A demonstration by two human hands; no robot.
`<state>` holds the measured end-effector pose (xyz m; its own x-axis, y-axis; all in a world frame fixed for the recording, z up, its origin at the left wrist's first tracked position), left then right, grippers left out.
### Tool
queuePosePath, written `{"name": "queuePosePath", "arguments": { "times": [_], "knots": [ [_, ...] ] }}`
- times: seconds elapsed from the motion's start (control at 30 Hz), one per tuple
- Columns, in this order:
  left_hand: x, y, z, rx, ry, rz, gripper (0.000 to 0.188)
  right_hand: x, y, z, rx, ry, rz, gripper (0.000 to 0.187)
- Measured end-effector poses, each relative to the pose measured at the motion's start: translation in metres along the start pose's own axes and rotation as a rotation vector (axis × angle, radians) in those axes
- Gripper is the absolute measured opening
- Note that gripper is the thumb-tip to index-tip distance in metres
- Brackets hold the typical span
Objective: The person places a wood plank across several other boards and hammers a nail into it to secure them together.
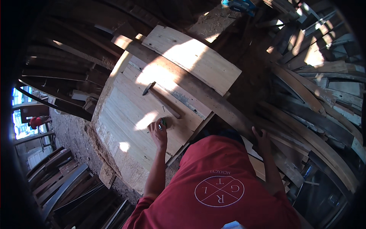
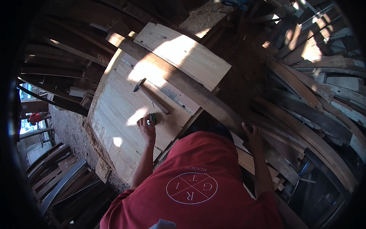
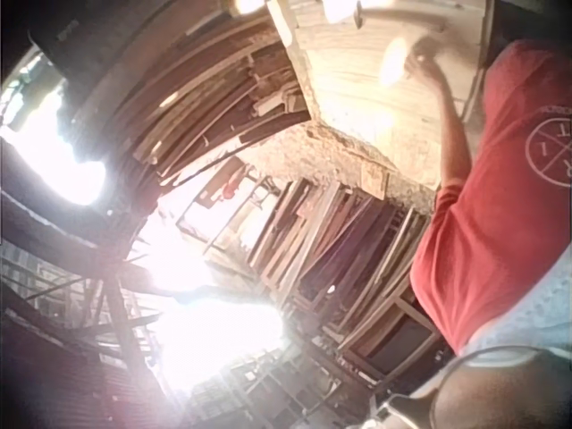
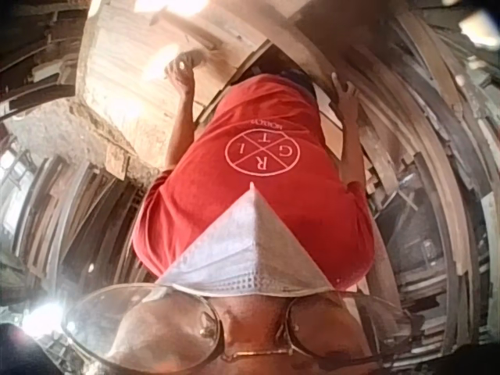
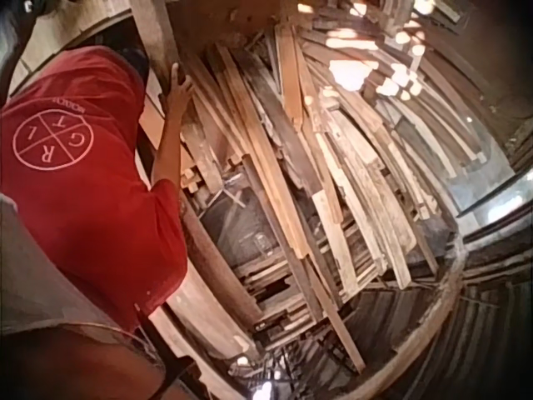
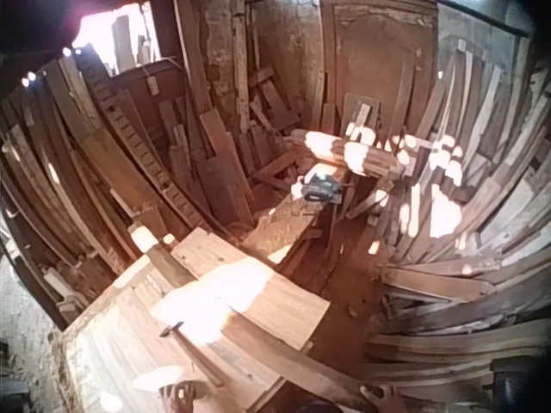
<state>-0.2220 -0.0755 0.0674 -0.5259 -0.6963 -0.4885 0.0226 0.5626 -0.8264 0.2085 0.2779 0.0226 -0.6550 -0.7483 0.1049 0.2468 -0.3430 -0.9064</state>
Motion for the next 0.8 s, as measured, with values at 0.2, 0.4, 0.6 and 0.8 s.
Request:
{"name": "queuePosePath", "arguments": {
  "times": [0.2,0.4,0.6,0.8],
  "knots": [
    [0.002,0.009,-0.013,0.012,-0.049,0.062,0.013,0.009,-0.004,0.007,-0.039,-0.006,-0.039,0.117],
    [-0.024,0.037,-0.041,0.083,0.088,0.201,0.012,0.006,-0.005,0.002,-0.025,0.069,-0.093,0.117],
    [-0.056,0.093,-0.095,0.206,0.15,0.245,0.012,0.012,-0.016,-0.014,-0.014,0.08,-0.13,0.116],
    [-0.057,0.131,-0.133,0.271,0.24,0.267,0.016,0.019,-0.021,-0.027,-0.018,0.095,-0.079,0.114]
  ]
}}
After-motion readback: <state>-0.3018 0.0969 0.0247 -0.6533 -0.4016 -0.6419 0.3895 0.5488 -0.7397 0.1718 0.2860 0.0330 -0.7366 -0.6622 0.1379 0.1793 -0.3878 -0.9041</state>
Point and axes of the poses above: each hand's wrist, its own z-axis away from the middle knuckle, its own y-axis out of the palm, x = y × z, the point moved 10 cm from there along -z, towards the middle knuckle, and after that the axes turned 8 degrees about z, right-handed, at the moved point
